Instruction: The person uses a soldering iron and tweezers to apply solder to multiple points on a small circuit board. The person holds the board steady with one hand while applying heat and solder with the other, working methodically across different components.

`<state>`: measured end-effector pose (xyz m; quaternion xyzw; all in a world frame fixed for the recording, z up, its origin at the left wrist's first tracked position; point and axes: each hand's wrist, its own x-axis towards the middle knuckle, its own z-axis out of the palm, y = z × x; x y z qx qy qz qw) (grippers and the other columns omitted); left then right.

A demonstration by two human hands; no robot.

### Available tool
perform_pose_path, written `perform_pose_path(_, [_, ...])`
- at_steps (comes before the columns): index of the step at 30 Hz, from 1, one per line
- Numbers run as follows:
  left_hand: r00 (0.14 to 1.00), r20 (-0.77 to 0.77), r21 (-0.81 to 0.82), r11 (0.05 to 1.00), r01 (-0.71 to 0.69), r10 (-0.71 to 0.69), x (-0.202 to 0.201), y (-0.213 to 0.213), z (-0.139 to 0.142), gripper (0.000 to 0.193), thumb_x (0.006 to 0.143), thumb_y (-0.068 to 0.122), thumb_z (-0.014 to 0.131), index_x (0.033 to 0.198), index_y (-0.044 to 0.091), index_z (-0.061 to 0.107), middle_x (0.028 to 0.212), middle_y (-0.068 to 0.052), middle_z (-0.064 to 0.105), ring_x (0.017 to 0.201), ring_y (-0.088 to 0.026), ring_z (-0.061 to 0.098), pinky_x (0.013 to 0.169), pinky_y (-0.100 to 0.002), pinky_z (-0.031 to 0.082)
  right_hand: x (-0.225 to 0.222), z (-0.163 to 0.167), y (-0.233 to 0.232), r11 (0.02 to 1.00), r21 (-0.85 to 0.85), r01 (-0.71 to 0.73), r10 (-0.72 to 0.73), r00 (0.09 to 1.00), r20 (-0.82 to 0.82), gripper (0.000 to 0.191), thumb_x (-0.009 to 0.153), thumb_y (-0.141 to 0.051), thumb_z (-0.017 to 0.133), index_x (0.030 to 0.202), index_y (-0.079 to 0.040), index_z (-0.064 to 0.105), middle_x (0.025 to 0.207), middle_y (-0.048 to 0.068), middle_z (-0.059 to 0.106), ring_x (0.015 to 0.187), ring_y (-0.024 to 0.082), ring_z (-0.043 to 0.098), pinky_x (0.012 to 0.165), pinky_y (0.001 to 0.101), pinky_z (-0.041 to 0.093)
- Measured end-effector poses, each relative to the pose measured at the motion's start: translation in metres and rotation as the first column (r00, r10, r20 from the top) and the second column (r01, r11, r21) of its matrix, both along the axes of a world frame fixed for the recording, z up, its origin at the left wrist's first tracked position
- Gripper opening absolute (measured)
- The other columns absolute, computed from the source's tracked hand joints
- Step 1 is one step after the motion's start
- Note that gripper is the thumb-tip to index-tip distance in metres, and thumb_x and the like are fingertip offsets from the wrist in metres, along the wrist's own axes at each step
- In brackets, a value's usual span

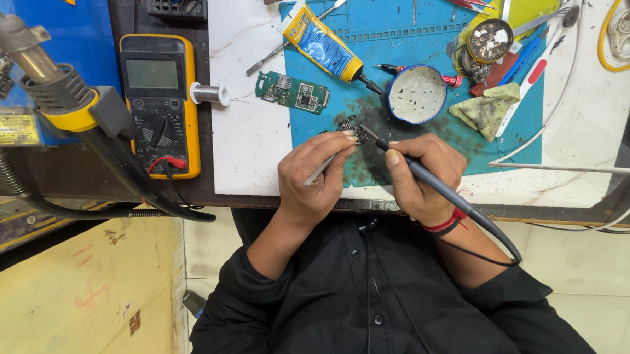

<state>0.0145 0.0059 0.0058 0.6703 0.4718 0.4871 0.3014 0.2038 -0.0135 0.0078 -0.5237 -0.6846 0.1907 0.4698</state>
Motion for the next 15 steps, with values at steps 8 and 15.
perform_pose_path(8, [1.000, -0.009, -0.012, 1.000, -0.004, 0.004, -0.0004, -0.0004, -0.0001, 0.013, 0.095, 0.004, 0.076, 0.106, 0.006, 0.070, 0.104, -0.011, 0.076, 0.093, -0.025, 0.077, 0.078, -0.030, 0.061, 0.0001, 0.0022, 0.0004, 1.000, -0.019, -0.012, 0.013, 1.000, 0.004, 0.012, 0.098, -0.007, 0.073, 0.093, 0.001, 0.067, 0.079, 0.012, 0.066, 0.065, 0.024, 0.062, 0.062, 0.0338, 0.045])
perform_pose_path(15, [1.000, 0.019, -0.028, 1.000, -0.014, 0.014, -0.0003, -0.0016, -0.0029, 0.013, 0.096, 0.004, 0.076, 0.108, 0.006, 0.070, 0.104, -0.011, 0.076, 0.092, -0.023, 0.078, 0.077, -0.029, 0.061, 0.0006, 0.0029, 0.0002, 1.000, -0.014, -0.027, 0.027, 1.000, 0.000, 0.012, 0.099, -0.007, 0.073, 0.093, 0.001, 0.067, 0.080, 0.013, 0.067, 0.066, 0.023, 0.062, 0.061, 0.0326, 0.045])
